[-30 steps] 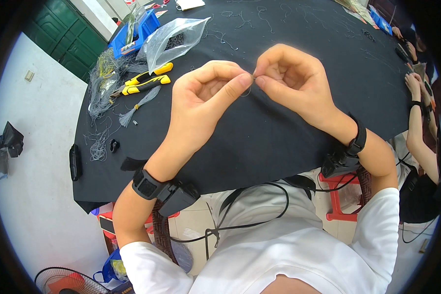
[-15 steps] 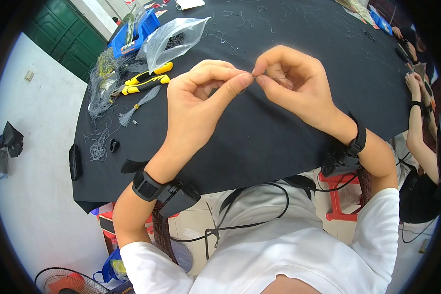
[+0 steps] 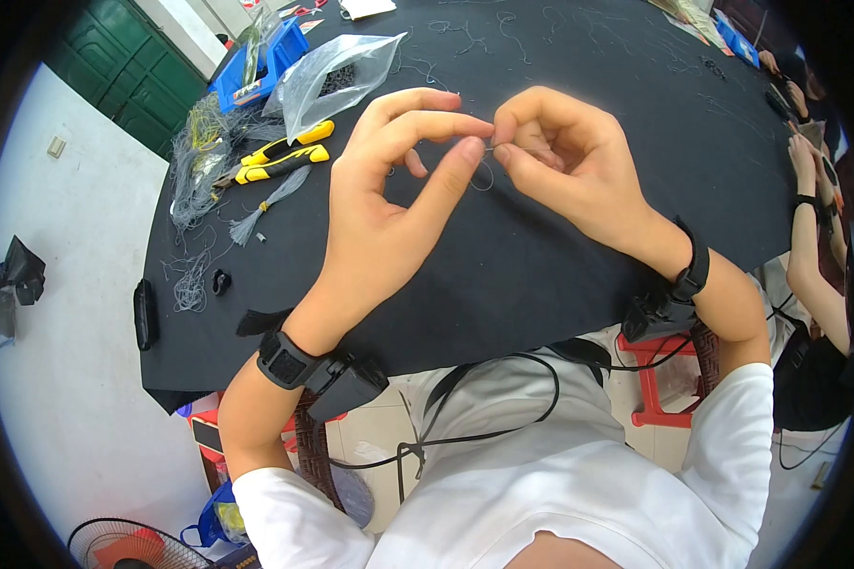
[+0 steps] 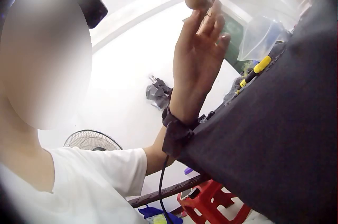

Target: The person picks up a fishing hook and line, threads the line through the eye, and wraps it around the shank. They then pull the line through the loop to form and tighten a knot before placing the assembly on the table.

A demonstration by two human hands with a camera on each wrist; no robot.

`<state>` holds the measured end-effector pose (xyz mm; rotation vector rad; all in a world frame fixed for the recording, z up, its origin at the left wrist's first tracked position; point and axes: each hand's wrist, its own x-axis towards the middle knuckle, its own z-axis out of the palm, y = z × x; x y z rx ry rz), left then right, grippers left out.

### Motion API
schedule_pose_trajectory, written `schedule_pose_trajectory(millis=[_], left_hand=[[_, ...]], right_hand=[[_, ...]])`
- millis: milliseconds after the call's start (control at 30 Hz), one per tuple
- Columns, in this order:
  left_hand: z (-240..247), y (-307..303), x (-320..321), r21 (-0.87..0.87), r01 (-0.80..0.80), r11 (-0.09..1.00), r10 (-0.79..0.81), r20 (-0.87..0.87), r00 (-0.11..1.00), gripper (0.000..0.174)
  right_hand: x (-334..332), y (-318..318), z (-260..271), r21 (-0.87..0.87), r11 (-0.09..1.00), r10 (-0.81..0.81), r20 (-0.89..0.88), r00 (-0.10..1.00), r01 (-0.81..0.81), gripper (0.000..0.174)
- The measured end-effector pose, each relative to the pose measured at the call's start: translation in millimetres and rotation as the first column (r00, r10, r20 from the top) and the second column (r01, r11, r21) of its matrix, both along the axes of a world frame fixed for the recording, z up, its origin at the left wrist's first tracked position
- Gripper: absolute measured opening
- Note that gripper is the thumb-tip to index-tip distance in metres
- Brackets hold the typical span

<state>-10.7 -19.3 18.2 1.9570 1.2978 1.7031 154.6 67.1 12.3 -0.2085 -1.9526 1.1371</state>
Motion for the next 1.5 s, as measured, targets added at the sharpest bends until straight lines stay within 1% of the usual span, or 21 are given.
schedule_pose_trajectory(millis=[100,200,300,400,500,533,633,733,833,933,1033,1067,1167,1267,1367,1400,1467,1500], left_hand=[[2,-1,1,0.025,-0.031,0.999,0.032,-0.043,0.999,0.019],[1,-1,0,0.055,-0.062,0.997,0.067,-0.081,0.995,0.019],[2,-2,0,0.096,-0.143,0.985,0.158,-0.171,0.972,0.018],[4,-2,-1,0.139,-0.163,0.977,0.192,-0.229,0.954,0.016],[5,-3,-6,0.142,-0.174,0.974,0.211,-0.308,0.928,0.017],[5,-2,-5,0.160,-0.174,0.972,0.216,-0.302,0.928,0.015],[5,2,-4,0.198,-0.170,0.965,0.225,-0.306,0.925,0.012],[4,5,-4,0.198,-0.160,0.967,0.220,-0.338,0.915,0.012],[3,5,-5,0.176,-0.166,0.970,0.218,-0.334,0.917,0.011],[3,5,-5,0.149,-0.180,0.972,0.220,-0.324,0.920,0.010],[1,6,-6,0.137,-0.185,0.973,0.219,-0.308,0.926,0.010],[1,6,-6,0.134,-0.185,0.974,0.218,-0.302,0.928,0.010],[2,6,-5,0.143,-0.198,0.970,0.233,-0.292,0.928,0.010],[2,6,-6,0.148,-0.215,0.965,0.250,-0.294,0.922,0.010],[1,6,-6,0.148,-0.224,0.963,0.258,-0.283,0.924,0.010],[1,6,-7,0.148,-0.226,0.963,0.260,-0.277,0.925,0.010],[-1,7,-10,0.117,-0.176,0.977,0.199,-0.224,0.954,0.010],[-2,7,-11,0.103,-0.150,0.983,0.168,-0.196,0.966,0.010]], right_hand=[[0,0,0,-0.012,1.000,-0.005,0.002,1.000,0.005,0.009],[0,-2,1,-0.047,0.999,-0.004,0.012,1.000,0.005,0.010],[1,-2,1,-0.058,0.998,-0.001,0.017,1.000,0.002,0.009],[-1,0,0,-0.039,0.999,0.007,0.022,1.000,-0.006,0.008],[-2,1,-1,-0.042,0.999,0.035,0.020,0.999,-0.034,0.007],[-2,1,-2,-0.049,0.998,0.047,0.018,0.999,-0.047,0.006],[-4,0,-1,-0.190,0.978,0.087,-0.008,0.996,-0.087,0.006],[0,4,-3,-0.148,0.984,0.123,0.133,0.983,-0.103,0.008],[3,6,2,-0.202,0.968,0.183,0.180,0.966,-0.146,0.014],[5,10,8,-0.364,0.901,0.297,0.120,0.947,-0.237,0.017],[3,4,12,-0.442,0.862,0.261,-0.031,0.965,-0.247,0.018],[4,8,9,-0.418,0.866,0.286,-0.039,0.957,-0.276,0.021],[1,9,5,-0.342,0.927,0.159,-0.017,0.987,-0.155,0.023],[-2,2,5,-0.306,0.952,0.033,0.032,0.999,-0.021,0.022],[-4,-1,4,-0.205,0.978,0.036,-0.023,0.999,-0.040,0.019],[-2,0,4,-0.097,0.995,0.010,0.003,1.000,-0.010,0.019],[2,3,5,0.124,0.991,-0.050,0.046,0.998,0.044,0.020],[1,3,4,0.111,0.993,-0.047,0.010,0.999,0.046,0.020]])
